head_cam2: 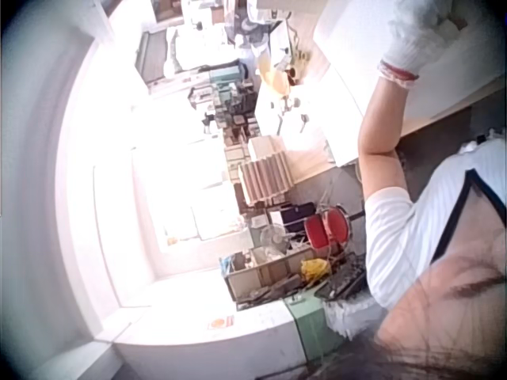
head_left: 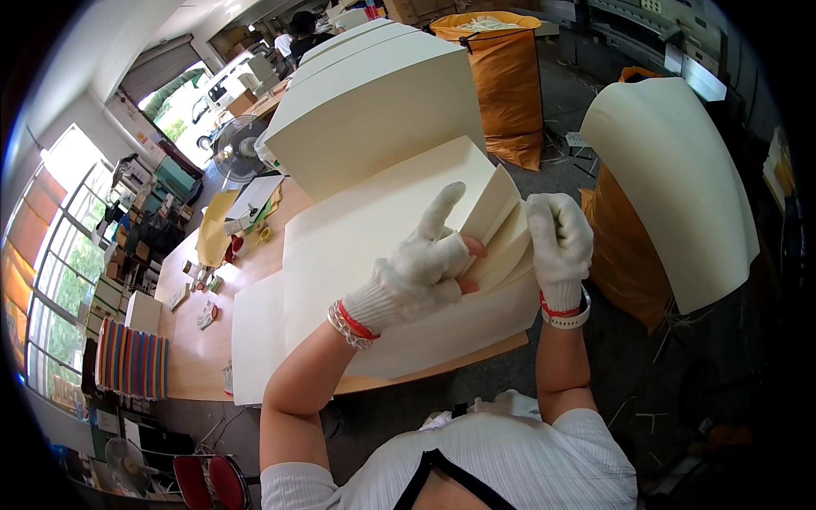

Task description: The person separates large white paper sheets from a stack and places them onto a smaller pile on a table.

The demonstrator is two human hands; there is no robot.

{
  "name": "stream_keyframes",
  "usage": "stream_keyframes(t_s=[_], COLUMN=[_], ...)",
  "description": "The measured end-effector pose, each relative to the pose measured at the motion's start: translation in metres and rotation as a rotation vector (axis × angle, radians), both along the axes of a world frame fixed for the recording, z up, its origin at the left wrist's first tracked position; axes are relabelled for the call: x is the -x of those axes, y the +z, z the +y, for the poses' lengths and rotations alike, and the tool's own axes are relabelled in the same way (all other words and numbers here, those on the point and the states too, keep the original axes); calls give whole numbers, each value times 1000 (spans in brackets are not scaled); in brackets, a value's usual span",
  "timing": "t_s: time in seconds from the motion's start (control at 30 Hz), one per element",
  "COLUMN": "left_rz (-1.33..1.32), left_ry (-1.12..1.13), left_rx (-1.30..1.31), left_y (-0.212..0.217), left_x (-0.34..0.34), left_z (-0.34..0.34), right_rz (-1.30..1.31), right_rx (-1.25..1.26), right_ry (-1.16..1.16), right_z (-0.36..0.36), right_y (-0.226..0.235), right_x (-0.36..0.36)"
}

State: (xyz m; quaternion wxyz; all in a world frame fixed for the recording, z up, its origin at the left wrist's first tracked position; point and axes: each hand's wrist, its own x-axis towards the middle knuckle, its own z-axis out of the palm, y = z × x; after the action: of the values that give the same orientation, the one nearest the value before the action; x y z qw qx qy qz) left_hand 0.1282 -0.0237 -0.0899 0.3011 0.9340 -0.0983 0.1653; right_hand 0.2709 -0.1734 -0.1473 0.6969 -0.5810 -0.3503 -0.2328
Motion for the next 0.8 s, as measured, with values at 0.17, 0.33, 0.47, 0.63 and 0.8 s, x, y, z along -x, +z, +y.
stream_keyframes(t_s=[0.17, 0.33, 0.47, 0.63, 0.8], left_rz=[-33, -276, -413, -208, 212], left_ry=[69, 234, 174, 226, 202], left_rx=[4, -389, -718, -762, -408], left_y=[1, 1, -16, -25, 15], left_x=[3, 10, 13, 16, 5], left_z=[-4, -9, -11, -26, -27], right_rz=[28, -405, -509, -423, -334], right_rx=[66, 465, 606, 617, 654], right_ry=[-4, -34, 155, 166, 118], right_z=[-5, -28, -28, -24, -27], right_y=[-3, 2, 1, 3, -4], right_x=[0, 16, 28, 35, 36])
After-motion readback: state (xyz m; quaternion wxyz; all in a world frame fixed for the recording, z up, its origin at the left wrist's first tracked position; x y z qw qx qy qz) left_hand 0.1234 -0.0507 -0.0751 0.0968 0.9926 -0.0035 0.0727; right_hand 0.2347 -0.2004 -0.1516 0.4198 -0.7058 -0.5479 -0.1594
